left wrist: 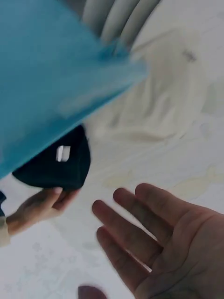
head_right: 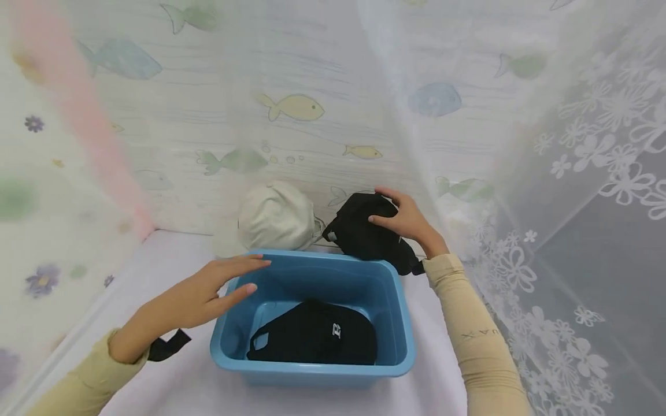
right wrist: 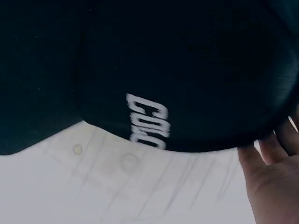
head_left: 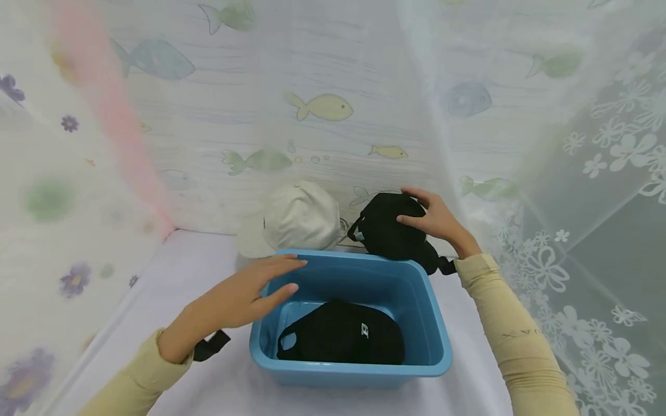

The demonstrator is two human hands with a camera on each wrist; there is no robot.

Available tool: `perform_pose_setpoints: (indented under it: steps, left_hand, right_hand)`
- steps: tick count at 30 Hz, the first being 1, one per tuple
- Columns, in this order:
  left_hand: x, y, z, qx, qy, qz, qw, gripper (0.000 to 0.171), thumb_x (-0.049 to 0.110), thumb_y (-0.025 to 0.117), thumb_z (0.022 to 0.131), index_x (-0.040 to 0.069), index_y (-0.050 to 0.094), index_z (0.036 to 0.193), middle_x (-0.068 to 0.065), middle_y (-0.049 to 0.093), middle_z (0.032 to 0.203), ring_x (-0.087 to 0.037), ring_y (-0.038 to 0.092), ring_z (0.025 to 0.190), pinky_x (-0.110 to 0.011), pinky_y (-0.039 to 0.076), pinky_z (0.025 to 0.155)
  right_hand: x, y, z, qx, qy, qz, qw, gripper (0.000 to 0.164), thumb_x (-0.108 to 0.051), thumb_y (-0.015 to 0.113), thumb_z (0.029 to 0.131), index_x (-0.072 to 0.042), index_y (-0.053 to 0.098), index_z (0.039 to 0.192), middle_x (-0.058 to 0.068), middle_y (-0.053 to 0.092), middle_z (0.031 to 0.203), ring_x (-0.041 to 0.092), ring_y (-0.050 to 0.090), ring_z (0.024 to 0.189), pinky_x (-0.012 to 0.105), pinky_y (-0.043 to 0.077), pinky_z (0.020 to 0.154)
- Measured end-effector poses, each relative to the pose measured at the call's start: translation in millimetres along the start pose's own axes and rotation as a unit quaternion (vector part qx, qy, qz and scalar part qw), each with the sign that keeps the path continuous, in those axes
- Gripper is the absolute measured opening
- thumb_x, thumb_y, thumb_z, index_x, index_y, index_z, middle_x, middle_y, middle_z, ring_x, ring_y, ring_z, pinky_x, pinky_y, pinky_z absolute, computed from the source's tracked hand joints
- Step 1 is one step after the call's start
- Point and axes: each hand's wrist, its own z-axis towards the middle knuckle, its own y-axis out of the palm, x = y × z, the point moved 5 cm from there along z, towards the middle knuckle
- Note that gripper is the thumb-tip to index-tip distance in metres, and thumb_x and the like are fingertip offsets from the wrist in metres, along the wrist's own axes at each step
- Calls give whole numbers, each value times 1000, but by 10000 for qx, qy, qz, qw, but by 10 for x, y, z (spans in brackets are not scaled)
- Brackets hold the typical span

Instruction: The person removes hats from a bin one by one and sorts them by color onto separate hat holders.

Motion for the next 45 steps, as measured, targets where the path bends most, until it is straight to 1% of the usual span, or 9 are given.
perform_pose_setpoints:
  steps: [5, 11, 17, 21, 27, 32, 39, 42, 45]
  left_hand:
    - [100, -15, 570, 67, 176, -729, 9972, 46, 25, 50, 108, 0, 52, 147, -13, 55, 148, -29, 53, 138, -50, 46, 111]
    - [-3, 77, 1197, 237, -675, -1498, 9861, 48, 26, 46, 108, -1, 48, 148, -18, 53, 149, -32, 51, 138, -47, 45, 113]
    - [-125, 370, 1596, 154, -1712, -1987, 9649, 66, 42, 43, 109, 4, 27, 160, -14, 33, 164, -33, 36, 149, -50, 35, 119]
    - [-201, 574, 1727, 35, -2153, -2184, 9518, 76, 47, 44, 107, 5, 14, 163, -14, 20, 169, -34, 29, 152, -53, 30, 122]
    - [-285, 723, 1873, 63, -2415, -3014, 9224, 72, 41, 45, 109, -2, 19, 160, -20, 26, 165, -35, 39, 147, -52, 32, 121]
    - [-336, 723, 1887, 145, -2485, -2893, 9243, 60, 39, 46, 109, -2, 41, 152, -21, 56, 138, -34, 57, 122, -46, 46, 110]
    - [-372, 714, 1873, 87, -2453, -3086, 9190, 43, 30, 45, 109, -4, 58, 132, -19, 56, 140, -33, 59, 120, -46, 51, 106]
    - [-387, 691, 1885, 183, -2379, -3189, 9173, 36, 29, 44, 109, 1, 63, 98, -9, 63, 103, -21, 60, 93, -37, 54, 93]
    - [-388, 665, 1913, 307, -2241, -3331, 9154, 42, 26, 42, 109, 8, 43, 71, -1, 42, 70, -15, 37, 64, -31, 39, 68]
  right_hand:
    - [24, -88, -259, 946, -72, 862, 9917, 53, -3, 66, 97, 7, 49, 146, 25, 48, 151, 39, 41, 143, 53, 30, 121]
    - [391, -41, -598, 2194, 980, 1050, 9650, 42, -16, 56, 105, 6, 54, 141, 24, 56, 143, 33, 50, 135, 40, 40, 116]
    - [830, 292, -844, 1568, 2471, 1000, 9510, 67, -34, 46, 109, 8, 26, 157, 28, 29, 162, 41, 29, 150, 54, 26, 123]
    - [961, 530, -931, 1105, 2679, 1619, 9433, 68, -32, 42, 110, 10, 17, 158, 30, 20, 164, 42, 22, 153, 54, 24, 124]
    - [963, 616, -967, 1129, 2469, 2206, 9368, 66, -35, 41, 110, 16, 30, 151, 36, 34, 154, 47, 35, 144, 57, 29, 120]
    - [987, 654, -1001, 523, 2630, 1997, 9425, 81, -49, 43, 107, 17, 28, 152, 37, 31, 155, 48, 34, 144, 60, 29, 120]
    - [1082, 726, -1091, 163, 3252, 2021, 9236, 69, -39, 38, 110, 15, 28, 152, 36, 37, 153, 46, 40, 142, 52, 44, 113]
    - [1103, 714, -1109, 87, 3224, 2152, 9218, 68, -36, 38, 111, 15, 25, 154, 35, 37, 153, 40, 49, 135, 35, 55, 100]
    - [1145, 673, -1132, 217, 3319, 2329, 9139, 65, -34, 42, 111, 15, 29, 152, 33, 43, 149, 27, 59, 122, 25, 57, 88]
